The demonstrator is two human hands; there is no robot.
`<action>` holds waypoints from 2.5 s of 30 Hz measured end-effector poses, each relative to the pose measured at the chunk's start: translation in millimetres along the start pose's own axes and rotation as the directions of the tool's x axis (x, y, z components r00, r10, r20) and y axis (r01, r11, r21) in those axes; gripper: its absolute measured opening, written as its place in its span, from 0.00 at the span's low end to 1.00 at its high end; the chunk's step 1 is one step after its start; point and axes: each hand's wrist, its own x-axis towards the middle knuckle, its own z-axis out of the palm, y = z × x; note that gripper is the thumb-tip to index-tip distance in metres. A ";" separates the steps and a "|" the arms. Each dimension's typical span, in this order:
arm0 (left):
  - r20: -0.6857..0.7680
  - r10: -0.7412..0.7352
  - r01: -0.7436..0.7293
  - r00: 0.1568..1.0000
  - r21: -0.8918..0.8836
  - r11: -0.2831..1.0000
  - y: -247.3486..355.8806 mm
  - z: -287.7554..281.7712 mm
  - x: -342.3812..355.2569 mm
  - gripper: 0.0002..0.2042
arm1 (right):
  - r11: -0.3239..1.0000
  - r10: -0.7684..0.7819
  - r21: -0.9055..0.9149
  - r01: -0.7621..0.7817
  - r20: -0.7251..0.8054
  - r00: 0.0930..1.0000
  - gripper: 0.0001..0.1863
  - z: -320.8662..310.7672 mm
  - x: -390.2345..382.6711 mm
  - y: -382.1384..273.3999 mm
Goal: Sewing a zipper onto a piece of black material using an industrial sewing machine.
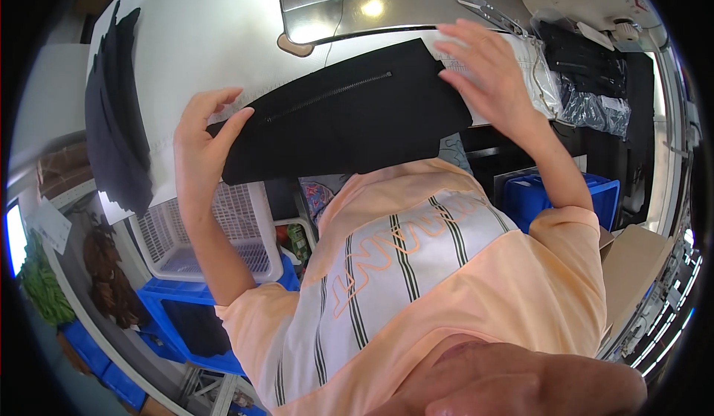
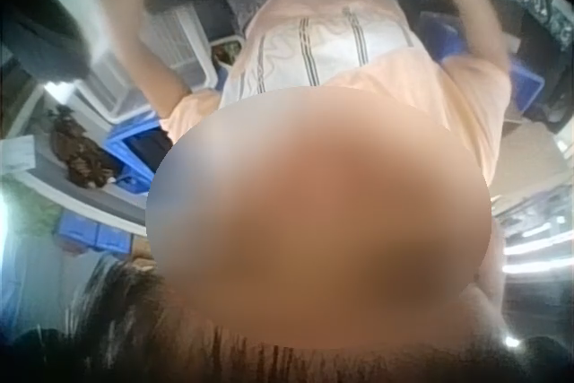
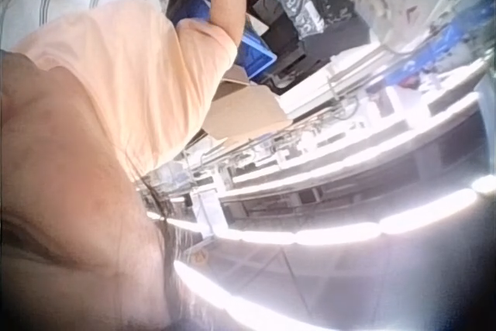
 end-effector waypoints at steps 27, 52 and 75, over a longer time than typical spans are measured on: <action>-0.170 -0.967 0.753 0.189 -0.607 0.254 -118.3 -134.8 -514.8 0.08 | 0.895 0.209 0.390 -0.216 0.063 0.976 0.16 31.4 3.9 -2.0; -0.231 -0.471 0.439 0.852 -0.178 0.881 -175.8 -223.6 36.0 0.14 | 0.889 0.330 0.336 -0.312 0.005 0.944 0.12 24.1 4.1 -7.0; -0.121 0.300 -0.115 0.946 0.740 0.663 -17.5 36.4 104.2 0.11 | 0.315 0.681 -0.529 -0.788 -0.452 0.576 0.13 -195.5 -197.9 278.4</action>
